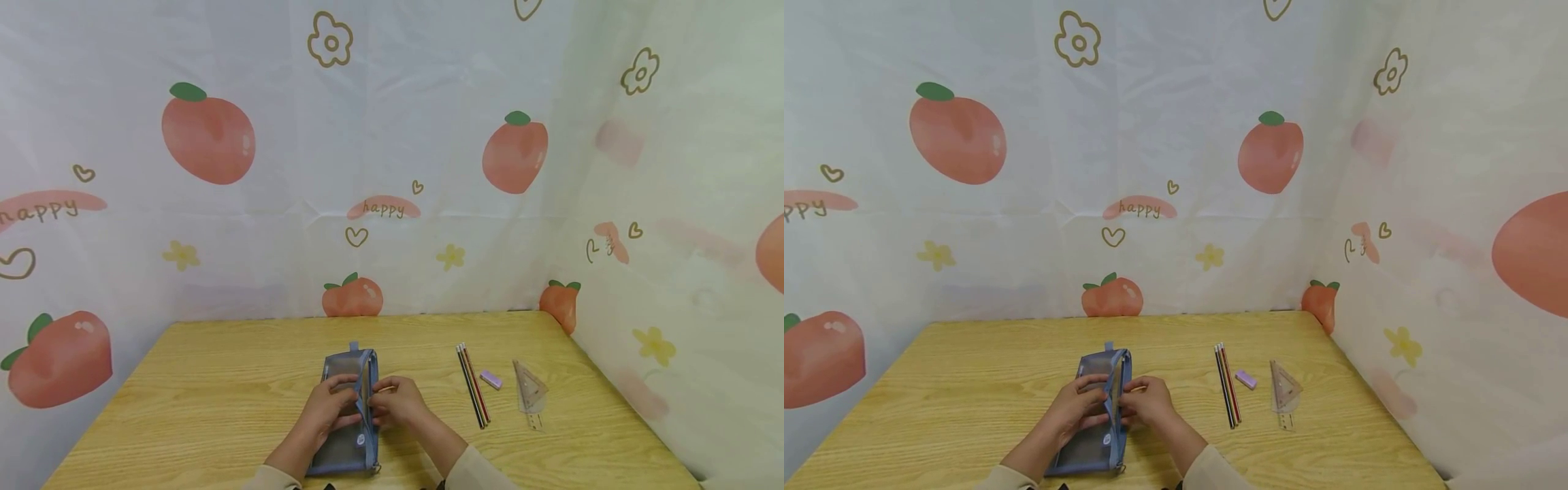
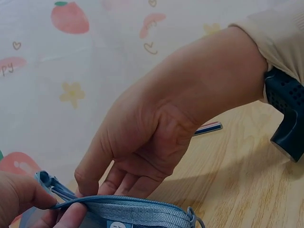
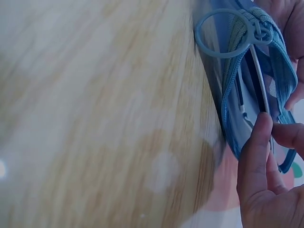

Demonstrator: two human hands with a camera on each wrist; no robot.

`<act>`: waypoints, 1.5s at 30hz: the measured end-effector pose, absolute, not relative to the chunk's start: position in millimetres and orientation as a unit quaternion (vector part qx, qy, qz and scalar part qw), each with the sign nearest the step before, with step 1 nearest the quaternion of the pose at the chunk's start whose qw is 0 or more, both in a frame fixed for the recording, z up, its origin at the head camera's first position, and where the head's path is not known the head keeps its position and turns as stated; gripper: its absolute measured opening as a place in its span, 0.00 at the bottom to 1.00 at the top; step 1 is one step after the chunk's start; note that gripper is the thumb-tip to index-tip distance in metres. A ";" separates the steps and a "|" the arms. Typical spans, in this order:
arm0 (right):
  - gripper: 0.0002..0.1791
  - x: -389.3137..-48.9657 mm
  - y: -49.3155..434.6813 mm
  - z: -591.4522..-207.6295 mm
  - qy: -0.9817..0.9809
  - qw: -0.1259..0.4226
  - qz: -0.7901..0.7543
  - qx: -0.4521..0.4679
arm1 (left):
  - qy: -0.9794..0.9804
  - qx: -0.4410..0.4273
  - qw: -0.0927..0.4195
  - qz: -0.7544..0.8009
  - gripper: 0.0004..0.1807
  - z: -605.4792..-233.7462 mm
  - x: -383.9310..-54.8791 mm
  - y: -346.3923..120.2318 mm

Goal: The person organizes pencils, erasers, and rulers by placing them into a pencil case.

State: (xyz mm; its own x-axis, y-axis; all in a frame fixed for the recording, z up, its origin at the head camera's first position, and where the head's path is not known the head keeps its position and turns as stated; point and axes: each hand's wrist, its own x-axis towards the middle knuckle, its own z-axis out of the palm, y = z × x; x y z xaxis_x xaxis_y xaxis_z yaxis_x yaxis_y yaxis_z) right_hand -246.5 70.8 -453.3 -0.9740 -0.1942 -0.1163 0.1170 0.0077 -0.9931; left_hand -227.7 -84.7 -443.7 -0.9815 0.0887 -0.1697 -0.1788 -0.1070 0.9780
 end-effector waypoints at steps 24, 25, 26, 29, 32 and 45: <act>0.13 -243.3 86.6 -448.0 0.739 0.107 -0.662 -0.064 | 0.665 -0.038 0.091 0.740 0.26 -443.2 -228.9 -85.8; 0.13 -243.1 90.0 -447.0 0.749 0.102 -0.651 -0.070 | 0.665 -0.039 0.091 0.740 0.26 -443.1 -229.0 -85.9; 0.12 -243.4 94.2 -445.8 0.759 0.098 -0.639 -0.079 | 0.665 -0.042 0.092 0.740 0.26 -443.1 -229.0 -85.8; 0.11 -246.6 110.5 -440.9 0.799 0.082 -0.586 -0.104 | 0.664 -0.045 0.091 0.741 0.25 -442.5 -228.4 -86.0; 0.11 -252.5 131.3 -433.7 0.844 0.051 -0.520 -0.125 | 0.664 -0.044 0.089 0.741 0.25 -441.4 -228.0 -86.7; 0.05 -276.8 203.1 -428.6 0.967 -0.075 -0.238 -0.050 | 0.658 -0.035 0.084 0.748 0.25 -441.5 -228.0 -88.3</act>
